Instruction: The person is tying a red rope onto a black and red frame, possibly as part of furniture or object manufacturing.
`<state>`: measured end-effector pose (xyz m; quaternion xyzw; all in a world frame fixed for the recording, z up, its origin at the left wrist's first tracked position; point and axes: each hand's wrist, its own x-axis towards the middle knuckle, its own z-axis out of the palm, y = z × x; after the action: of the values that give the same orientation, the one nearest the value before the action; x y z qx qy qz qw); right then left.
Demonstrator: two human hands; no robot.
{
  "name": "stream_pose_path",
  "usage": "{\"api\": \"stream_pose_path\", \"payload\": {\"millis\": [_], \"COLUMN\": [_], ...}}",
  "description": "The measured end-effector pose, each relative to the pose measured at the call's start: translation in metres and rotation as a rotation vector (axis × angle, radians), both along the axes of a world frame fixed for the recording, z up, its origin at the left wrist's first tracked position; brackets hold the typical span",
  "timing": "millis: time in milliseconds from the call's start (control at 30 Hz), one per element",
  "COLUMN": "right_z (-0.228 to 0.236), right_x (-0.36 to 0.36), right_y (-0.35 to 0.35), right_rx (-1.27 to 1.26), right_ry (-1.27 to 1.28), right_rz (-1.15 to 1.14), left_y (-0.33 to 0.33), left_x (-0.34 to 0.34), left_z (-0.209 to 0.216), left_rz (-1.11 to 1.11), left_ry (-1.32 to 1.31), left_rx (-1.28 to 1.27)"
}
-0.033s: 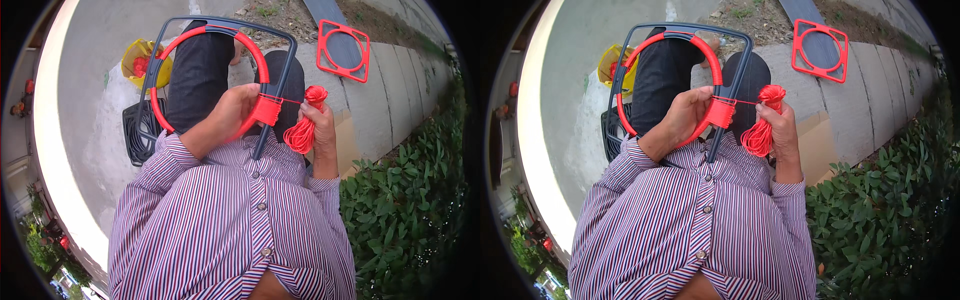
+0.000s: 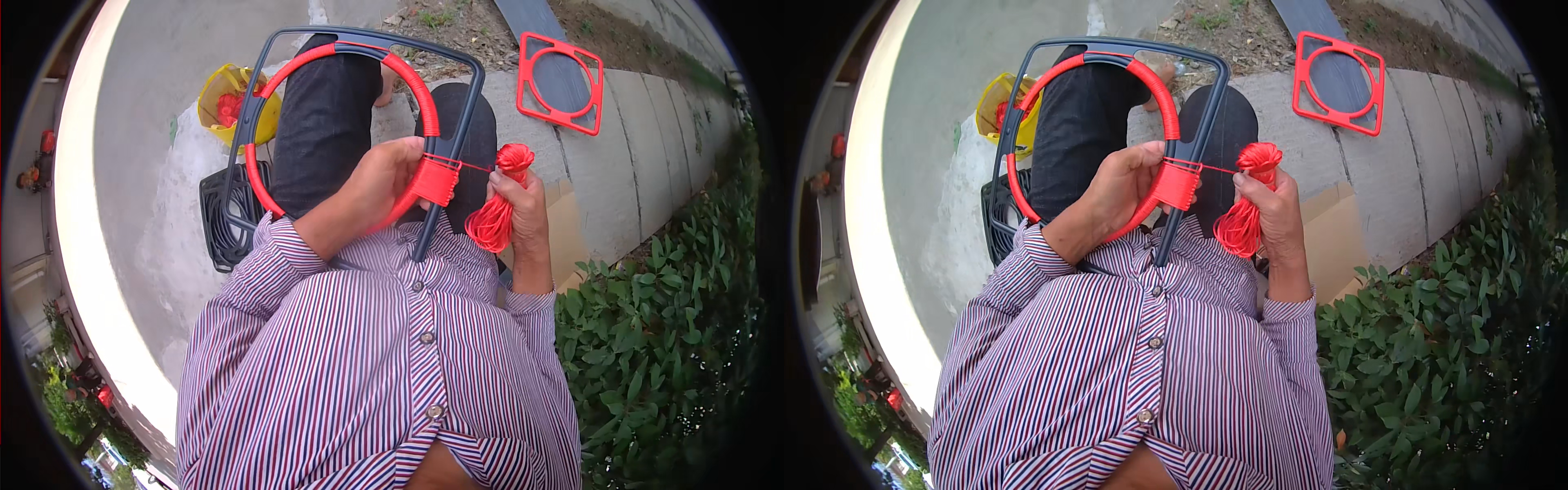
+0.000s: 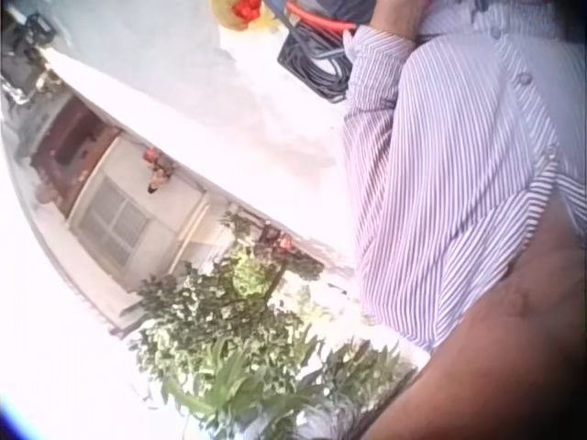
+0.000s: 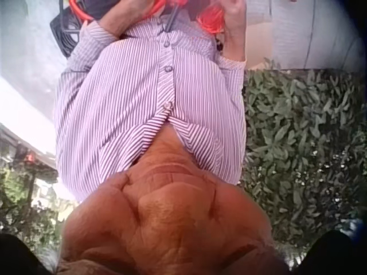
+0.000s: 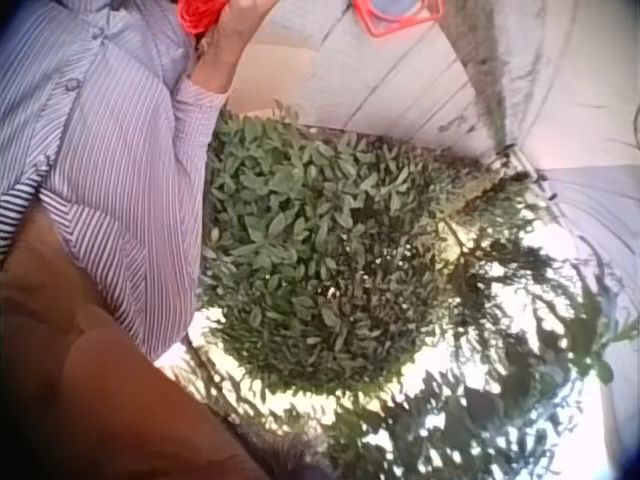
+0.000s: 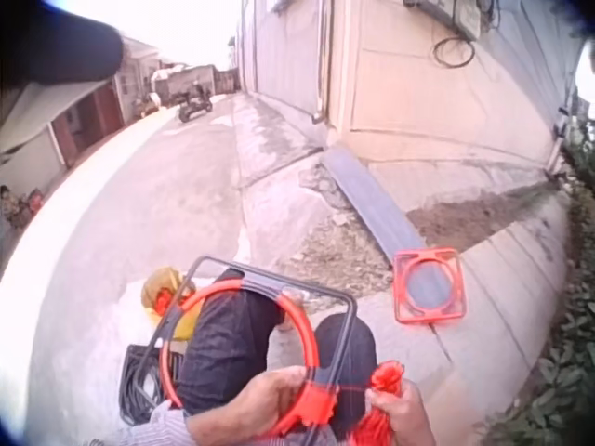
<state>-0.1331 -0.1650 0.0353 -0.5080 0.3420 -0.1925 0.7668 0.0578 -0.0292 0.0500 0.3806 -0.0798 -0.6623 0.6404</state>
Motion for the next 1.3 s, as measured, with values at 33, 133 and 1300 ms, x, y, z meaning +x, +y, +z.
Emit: {"api": "stream_pose_path", "payload": {"millis": [33,133,1300], "right_z": [-0.002,0.0,0.031], "right_x": [0.0,-0.008,0.073], "right_y": [0.002,0.018,0.006], "right_rx": [0.001,-0.06,-1.633], "right_ry": [-0.003,0.067,0.159], "right_rz": [0.0,-0.035,0.388], "left_y": [0.0,0.0,0.002], "left_x": [0.003,0.001,-0.005], "left_z": [0.001,-0.001,-0.018], "left_rz": [-0.061,-0.011,0.382], "left_ry": [-0.013,0.078,-0.611], "left_rx": [0.042,0.012,-0.171]}}
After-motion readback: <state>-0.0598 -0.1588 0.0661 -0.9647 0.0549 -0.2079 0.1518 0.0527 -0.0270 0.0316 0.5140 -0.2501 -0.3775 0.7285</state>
